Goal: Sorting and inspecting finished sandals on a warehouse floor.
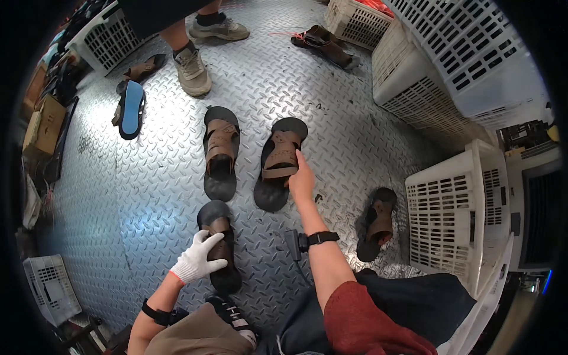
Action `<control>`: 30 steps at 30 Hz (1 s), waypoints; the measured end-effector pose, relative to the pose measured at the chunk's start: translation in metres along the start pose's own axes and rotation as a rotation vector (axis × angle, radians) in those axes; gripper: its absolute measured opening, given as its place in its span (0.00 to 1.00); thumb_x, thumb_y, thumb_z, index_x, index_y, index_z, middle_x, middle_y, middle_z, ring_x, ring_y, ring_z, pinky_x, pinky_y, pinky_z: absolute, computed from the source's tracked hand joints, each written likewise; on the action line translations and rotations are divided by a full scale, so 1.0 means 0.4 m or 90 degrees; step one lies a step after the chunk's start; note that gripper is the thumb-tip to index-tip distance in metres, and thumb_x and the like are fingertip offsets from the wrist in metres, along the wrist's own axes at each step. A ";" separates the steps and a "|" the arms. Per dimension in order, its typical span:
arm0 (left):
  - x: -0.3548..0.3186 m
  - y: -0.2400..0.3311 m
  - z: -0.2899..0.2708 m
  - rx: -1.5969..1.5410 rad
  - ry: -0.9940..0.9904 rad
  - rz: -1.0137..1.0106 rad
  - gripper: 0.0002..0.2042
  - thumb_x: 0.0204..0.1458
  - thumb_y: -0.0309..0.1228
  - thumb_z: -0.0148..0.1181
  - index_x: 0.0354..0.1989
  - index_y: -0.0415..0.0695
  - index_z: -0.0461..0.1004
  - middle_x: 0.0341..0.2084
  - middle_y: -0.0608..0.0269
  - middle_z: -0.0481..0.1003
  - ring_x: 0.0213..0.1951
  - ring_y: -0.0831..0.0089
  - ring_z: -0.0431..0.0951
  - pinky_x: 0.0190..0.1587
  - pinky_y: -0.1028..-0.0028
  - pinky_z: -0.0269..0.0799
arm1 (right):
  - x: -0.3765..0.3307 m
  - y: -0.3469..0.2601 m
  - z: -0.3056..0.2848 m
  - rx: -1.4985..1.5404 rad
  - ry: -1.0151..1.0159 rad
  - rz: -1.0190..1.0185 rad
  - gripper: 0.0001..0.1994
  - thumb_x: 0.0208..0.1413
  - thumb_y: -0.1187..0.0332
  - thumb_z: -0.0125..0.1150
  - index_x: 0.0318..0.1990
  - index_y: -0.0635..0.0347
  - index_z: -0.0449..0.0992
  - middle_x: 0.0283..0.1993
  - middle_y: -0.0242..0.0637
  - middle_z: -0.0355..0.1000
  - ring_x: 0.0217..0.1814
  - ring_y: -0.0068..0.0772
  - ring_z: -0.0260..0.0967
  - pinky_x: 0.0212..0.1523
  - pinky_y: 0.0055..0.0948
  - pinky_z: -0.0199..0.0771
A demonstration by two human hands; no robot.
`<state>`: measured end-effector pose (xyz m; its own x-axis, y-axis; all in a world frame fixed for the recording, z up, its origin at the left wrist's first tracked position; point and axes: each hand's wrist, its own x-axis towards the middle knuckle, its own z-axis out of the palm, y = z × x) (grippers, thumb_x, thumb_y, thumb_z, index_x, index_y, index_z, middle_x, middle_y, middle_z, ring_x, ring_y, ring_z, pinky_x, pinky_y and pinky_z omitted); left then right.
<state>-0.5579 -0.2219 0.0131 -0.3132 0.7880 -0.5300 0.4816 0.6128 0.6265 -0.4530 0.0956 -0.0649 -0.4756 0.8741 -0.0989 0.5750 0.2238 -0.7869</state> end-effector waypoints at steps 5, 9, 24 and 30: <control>0.015 -0.005 -0.089 -0.485 0.213 0.032 0.35 0.50 0.41 0.56 0.63 0.40 0.49 0.56 0.51 0.61 0.55 0.61 0.65 0.54 0.66 0.63 | -0.154 -0.189 -0.016 0.043 -0.010 -0.267 0.29 0.40 0.85 0.50 0.55 0.54 0.69 0.49 0.47 0.71 0.46 0.44 0.72 0.45 0.32 0.71; 0.052 0.021 -0.122 -0.925 0.261 0.136 0.26 0.59 0.39 0.46 0.62 0.41 0.50 0.55 0.54 0.62 0.54 0.64 0.66 0.53 0.62 0.66 | -0.305 -0.352 0.000 0.158 -0.171 -0.417 0.27 0.43 0.80 0.57 0.56 0.56 0.67 0.52 0.44 0.69 0.55 0.45 0.66 0.55 0.32 0.64; -0.014 0.034 -0.147 -1.040 0.377 0.059 0.17 0.60 0.34 0.45 0.55 0.42 0.59 0.46 0.56 0.69 0.40 0.68 0.76 0.39 0.69 0.75 | -0.234 -0.419 0.096 0.258 -0.442 -0.155 0.13 0.58 0.64 0.51 0.28 0.66 0.68 0.20 0.28 0.60 0.26 0.15 0.55 0.27 0.22 0.59; -0.019 0.028 -0.145 -1.124 0.323 0.037 0.16 0.59 0.33 0.45 0.54 0.41 0.61 0.42 0.58 0.71 0.38 0.71 0.76 0.38 0.73 0.75 | -0.251 -0.431 0.104 0.418 -0.443 -0.041 0.10 0.57 0.67 0.52 0.28 0.63 0.69 0.21 0.21 0.59 0.25 0.11 0.53 0.25 0.19 0.56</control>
<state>-0.5976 -0.2175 0.0571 -0.6787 0.5428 -0.4948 -0.7157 -0.3373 0.6116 -0.5319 -0.0485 0.0553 -0.9035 0.3696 -0.2171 0.1467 -0.2094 -0.9668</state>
